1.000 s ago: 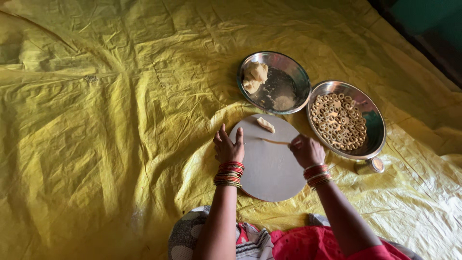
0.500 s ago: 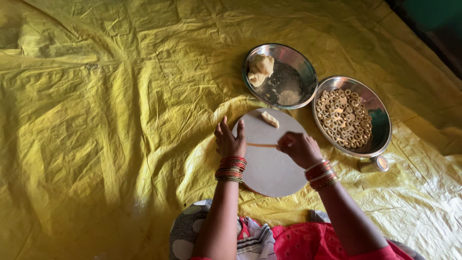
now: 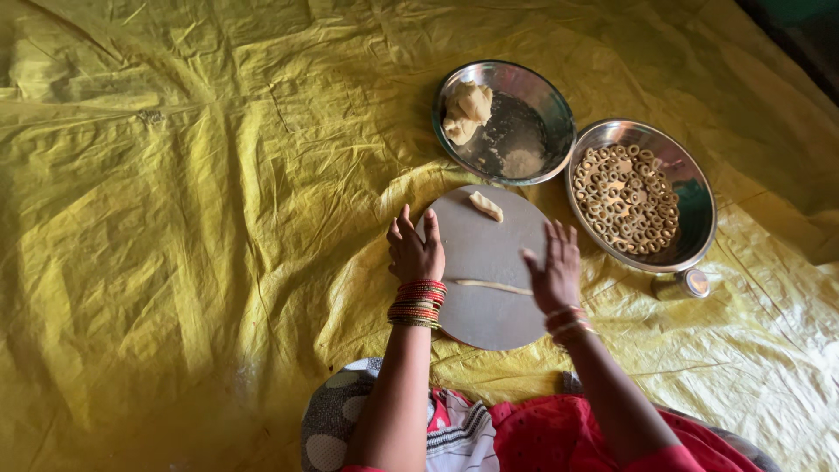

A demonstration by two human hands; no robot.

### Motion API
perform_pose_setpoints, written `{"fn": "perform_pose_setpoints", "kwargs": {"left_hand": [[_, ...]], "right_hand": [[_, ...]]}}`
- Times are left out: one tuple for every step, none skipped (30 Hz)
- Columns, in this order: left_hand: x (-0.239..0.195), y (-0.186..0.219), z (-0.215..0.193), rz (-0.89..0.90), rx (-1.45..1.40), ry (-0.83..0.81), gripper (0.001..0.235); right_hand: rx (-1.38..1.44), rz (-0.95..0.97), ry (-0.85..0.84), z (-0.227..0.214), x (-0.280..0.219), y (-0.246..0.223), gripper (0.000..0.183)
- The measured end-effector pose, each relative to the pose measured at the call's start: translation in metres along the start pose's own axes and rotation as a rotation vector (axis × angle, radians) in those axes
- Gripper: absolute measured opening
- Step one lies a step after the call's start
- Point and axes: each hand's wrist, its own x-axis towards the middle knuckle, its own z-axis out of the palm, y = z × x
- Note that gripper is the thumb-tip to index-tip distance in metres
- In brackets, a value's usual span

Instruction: The person rolls small pieces of dough into thin ropes on a round board, then joins the ends to form rings and places them into a metal bowl. The process is repeated with multiple pieces of dough.

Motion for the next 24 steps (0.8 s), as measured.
{"fn": "perform_pose_setpoints", "kwargs": {"left_hand": [[0.001, -0.001, -0.001, 0.001, -0.003, 0.008, 0.078], [0.002, -0.002, -0.002, -0.001, -0.007, 0.017, 0.077], [0.003, -0.004, -0.003, -0.003, -0.01, 0.026, 0.077], [0.004, -0.005, -0.004, -0.005, -0.004, 0.036, 0.077], [0.004, -0.006, -0.005, -0.006, 0.002, 0.045, 0.077], [0.004, -0.006, -0.006, -0.005, 0.007, 0.053, 0.077], [0.005, -0.006, -0.007, -0.006, -0.001, 0.052, 0.078], [0.005, -0.006, -0.008, -0.009, -0.007, 0.047, 0.078], [0.005, -0.005, -0.009, -0.012, -0.014, 0.043, 0.079], [0.004, -0.004, -0.009, -0.008, -0.027, 0.038, 0.079], [0.003, -0.003, -0.01, -0.005, -0.041, 0.034, 0.079], [0.002, -0.002, -0.011, -0.001, -0.053, 0.03, 0.08], [0.0, 0.0, -0.01, 0.002, -0.048, 0.03, 0.079], [-0.002, 0.002, -0.01, 0.006, -0.044, 0.034, 0.079], [-0.004, 0.004, -0.009, 0.009, -0.04, 0.037, 0.079], [-0.007, 0.006, -0.007, 0.011, -0.037, 0.032, 0.078], [-0.009, 0.008, -0.005, 0.012, -0.035, 0.028, 0.078], [-0.011, 0.009, -0.003, 0.016, -0.036, 0.022, 0.078], [-0.012, 0.01, -0.002, 0.025, -0.044, 0.014, 0.078], [-0.013, 0.011, -0.001, 0.037, -0.05, 0.005, 0.078], [-0.014, 0.011, 0.0, 0.049, -0.057, -0.004, 0.079], [-0.014, 0.011, 0.0, 0.038, -0.045, -0.003, 0.079], [-0.014, 0.011, -0.001, 0.026, -0.033, -0.003, 0.079], [-0.013, 0.01, -0.002, 0.014, -0.019, -0.001, 0.079]], "right_hand": [[-0.051, -0.062, 0.015, 0.006, 0.005, -0.018, 0.085], [-0.103, -0.125, 0.029, 0.012, 0.009, -0.034, 0.091], [-0.118, -0.13, 0.029, 0.021, 0.013, -0.051, 0.093], [-0.134, -0.135, 0.029, 0.029, 0.017, -0.066, 0.094], [-0.151, -0.139, 0.028, 0.037, 0.021, -0.078, 0.096], [-0.147, -0.137, 0.033, 0.044, 0.026, -0.088, 0.096], [-0.143, -0.135, 0.038, 0.051, 0.031, -0.096, 0.097], [-0.14, -0.13, 0.041, 0.058, 0.032, -0.102, 0.097], [-0.145, -0.15, 0.05, 0.064, 0.03, -0.105, 0.096], [-0.149, -0.17, 0.056, 0.068, 0.022, -0.107, 0.095], [-0.152, -0.191, 0.063, 0.072, 0.012, -0.108, 0.094], [-0.136, -0.216, 0.016, 0.074, -0.003, -0.107, 0.093], [-0.119, -0.241, -0.03, 0.075, -0.023, -0.106, 0.091], [-0.1, -0.269, -0.075, 0.076, -0.041, -0.106, 0.09], [-0.105, -0.279, -0.131, 0.075, -0.058, -0.104, 0.09], [-0.112, -0.288, -0.187, 0.074, -0.071, -0.102, 0.089], [-0.12, -0.298, -0.244, 0.075, -0.077, -0.101, 0.089], [-0.125, -0.3, -0.259, 0.074, -0.079, -0.099, 0.09], [-0.131, -0.303, -0.274, 0.075, -0.075, -0.098, 0.09], [-0.136, -0.304, -0.288, 0.076, -0.066, -0.097, 0.091], [-0.212, -0.302, -0.205, 0.078, -0.052, -0.098, 0.091], [-0.286, -0.302, -0.118, 0.083, -0.03, -0.102, 0.092], [-0.358, -0.301, -0.03, 0.086, -0.012, -0.104, 0.092], [-0.271, -0.28, 0.01, 0.087, 0.003, -0.106, 0.092]]}}
